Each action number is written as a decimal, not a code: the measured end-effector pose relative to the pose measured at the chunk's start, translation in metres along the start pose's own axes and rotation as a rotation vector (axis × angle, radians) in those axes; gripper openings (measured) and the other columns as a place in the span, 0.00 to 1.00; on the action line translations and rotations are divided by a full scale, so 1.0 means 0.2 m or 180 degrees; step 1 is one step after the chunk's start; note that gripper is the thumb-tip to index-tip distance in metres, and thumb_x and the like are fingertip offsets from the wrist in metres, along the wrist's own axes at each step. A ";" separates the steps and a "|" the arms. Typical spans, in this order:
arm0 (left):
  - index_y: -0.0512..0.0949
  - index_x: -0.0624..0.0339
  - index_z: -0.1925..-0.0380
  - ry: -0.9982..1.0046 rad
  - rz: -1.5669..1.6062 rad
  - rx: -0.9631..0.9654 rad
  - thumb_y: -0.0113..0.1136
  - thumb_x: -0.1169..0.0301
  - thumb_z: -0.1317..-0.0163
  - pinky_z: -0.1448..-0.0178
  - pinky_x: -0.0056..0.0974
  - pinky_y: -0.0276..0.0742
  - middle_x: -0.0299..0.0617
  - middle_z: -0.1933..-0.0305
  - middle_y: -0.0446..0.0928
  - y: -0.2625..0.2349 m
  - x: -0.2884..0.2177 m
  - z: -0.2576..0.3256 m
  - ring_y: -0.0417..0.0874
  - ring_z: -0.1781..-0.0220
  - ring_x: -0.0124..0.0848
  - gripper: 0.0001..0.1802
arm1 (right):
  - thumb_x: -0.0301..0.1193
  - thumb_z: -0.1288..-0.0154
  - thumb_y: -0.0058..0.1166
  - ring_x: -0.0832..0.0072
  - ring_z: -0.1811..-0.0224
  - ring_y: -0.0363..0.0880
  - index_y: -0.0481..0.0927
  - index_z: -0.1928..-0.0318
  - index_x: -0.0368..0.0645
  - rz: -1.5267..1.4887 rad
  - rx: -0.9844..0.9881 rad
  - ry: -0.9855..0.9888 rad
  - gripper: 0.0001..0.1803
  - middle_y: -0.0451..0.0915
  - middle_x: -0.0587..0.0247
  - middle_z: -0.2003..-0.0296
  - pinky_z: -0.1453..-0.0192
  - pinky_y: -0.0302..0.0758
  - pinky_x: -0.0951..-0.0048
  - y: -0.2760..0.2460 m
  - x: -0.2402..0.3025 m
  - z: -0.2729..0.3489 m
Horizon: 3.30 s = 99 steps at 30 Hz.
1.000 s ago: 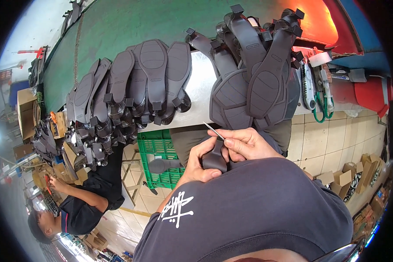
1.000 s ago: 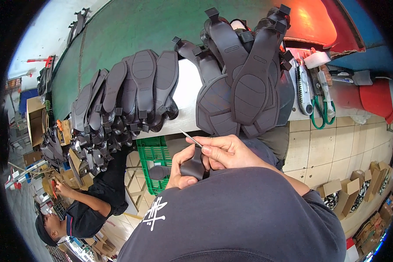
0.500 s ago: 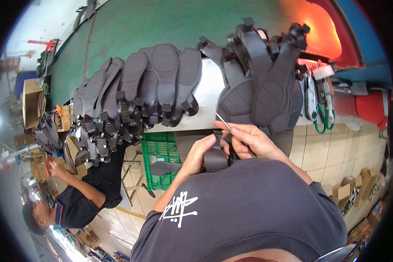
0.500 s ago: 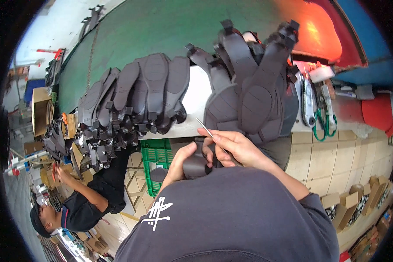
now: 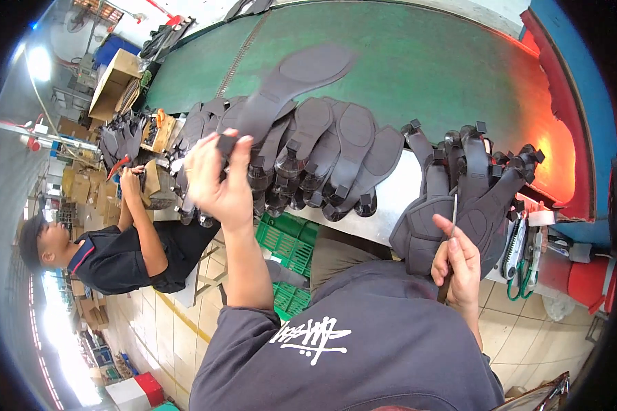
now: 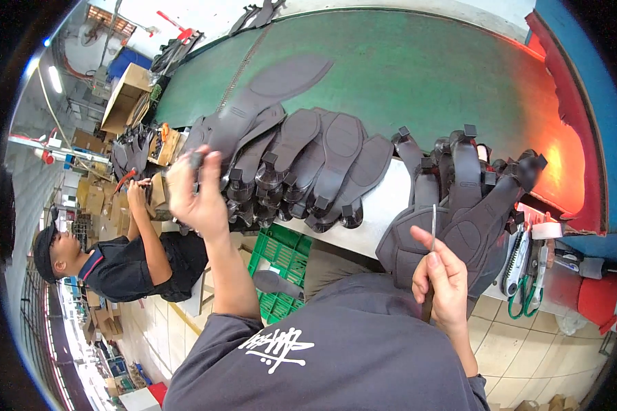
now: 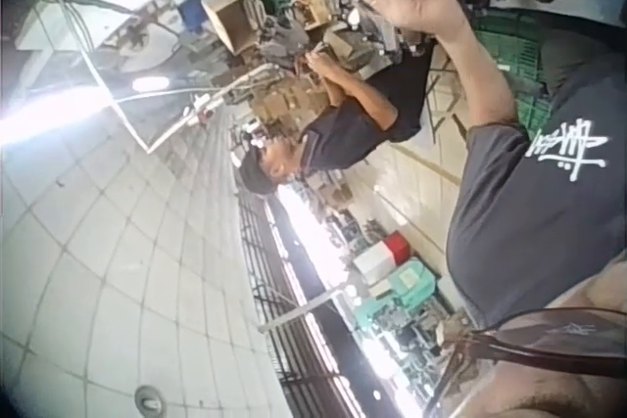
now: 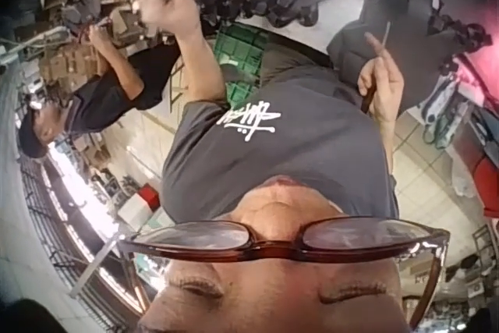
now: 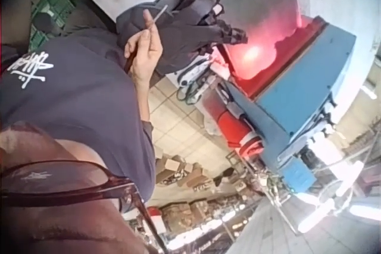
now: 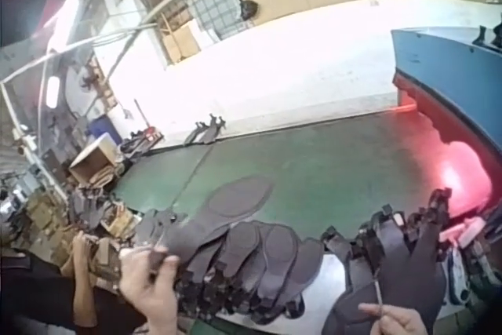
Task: Manually assemble and trim components of shoes at a factory workbench.
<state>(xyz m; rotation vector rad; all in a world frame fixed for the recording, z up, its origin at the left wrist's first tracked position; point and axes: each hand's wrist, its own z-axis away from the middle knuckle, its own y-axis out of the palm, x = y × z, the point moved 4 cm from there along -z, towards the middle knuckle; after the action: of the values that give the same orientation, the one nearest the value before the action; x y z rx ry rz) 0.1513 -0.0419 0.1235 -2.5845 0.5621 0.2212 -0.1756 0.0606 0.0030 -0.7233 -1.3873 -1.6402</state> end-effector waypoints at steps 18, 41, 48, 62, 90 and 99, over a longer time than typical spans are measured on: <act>0.81 0.58 0.57 -0.1100 -0.0190 0.2592 0.66 0.74 0.56 0.47 0.44 0.75 0.45 0.58 0.81 -0.46 0.52 1.46 0.80 0.54 0.42 0.21 | 0.32 0.23 0.43 0.88 0.80 0.63 0.69 0.33 0.35 0.0984 0.0358 0.0329 0.23 0.68 0.72 0.78 0.76 0.61 0.86 0.08 -0.06 -0.13; 0.86 0.60 0.63 -0.0133 -0.0041 0.0893 0.77 0.76 0.56 0.77 0.31 0.64 0.34 0.82 0.72 -0.44 0.00 0.49 0.70 0.82 0.26 0.17 | 0.28 0.33 0.56 0.87 0.77 0.64 0.73 0.35 0.39 0.1734 0.1344 -0.0441 0.26 0.77 0.67 0.68 0.73 0.64 0.84 0.23 -0.04 -0.18; 0.83 0.57 0.75 0.0273 0.1220 0.0151 0.84 0.62 0.64 0.82 0.30 0.60 0.33 0.85 0.73 0.03 -0.38 0.25 0.69 0.86 0.25 0.20 | 0.22 0.47 0.65 0.75 0.81 0.67 0.81 0.51 0.34 0.2469 0.1904 -0.1611 0.20 0.78 0.58 0.72 0.73 0.66 0.76 0.45 0.01 -0.19; 0.55 0.69 0.29 -0.1501 0.4522 0.2176 0.79 0.65 0.56 0.27 0.39 0.59 0.51 0.37 0.71 0.33 -0.45 0.49 0.72 0.35 0.34 0.57 | 0.17 0.46 0.63 0.77 0.73 0.74 0.81 0.71 0.30 0.2234 0.1099 -0.1694 0.03 0.77 0.64 0.78 0.69 0.66 0.77 0.24 -0.08 -0.18; 0.68 0.71 0.40 -0.3594 0.4245 0.3804 0.75 0.67 0.55 0.48 0.31 0.73 0.39 0.58 0.76 0.36 -0.48 0.73 0.79 0.56 0.27 0.42 | 0.25 0.26 0.41 0.87 0.79 0.70 0.51 0.23 0.56 0.1138 0.1213 0.1366 0.34 0.73 0.73 0.80 0.74 0.69 0.83 0.13 0.04 -0.13; 0.70 0.71 0.44 -0.3654 0.4116 0.4025 0.76 0.65 0.59 0.49 0.31 0.72 0.40 0.60 0.77 0.35 -0.46 0.76 0.78 0.56 0.28 0.41 | 0.24 0.24 0.41 0.88 0.79 0.64 0.51 0.23 0.57 0.0544 0.1081 0.1205 0.33 0.74 0.73 0.69 0.76 0.65 0.84 0.16 -0.10 -0.10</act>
<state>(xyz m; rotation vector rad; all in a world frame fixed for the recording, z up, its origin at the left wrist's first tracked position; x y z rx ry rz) 0.0303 0.0082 -0.0154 -0.4093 1.1942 1.1423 -0.1371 0.0447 -0.0026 -0.3038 -1.2458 -1.2835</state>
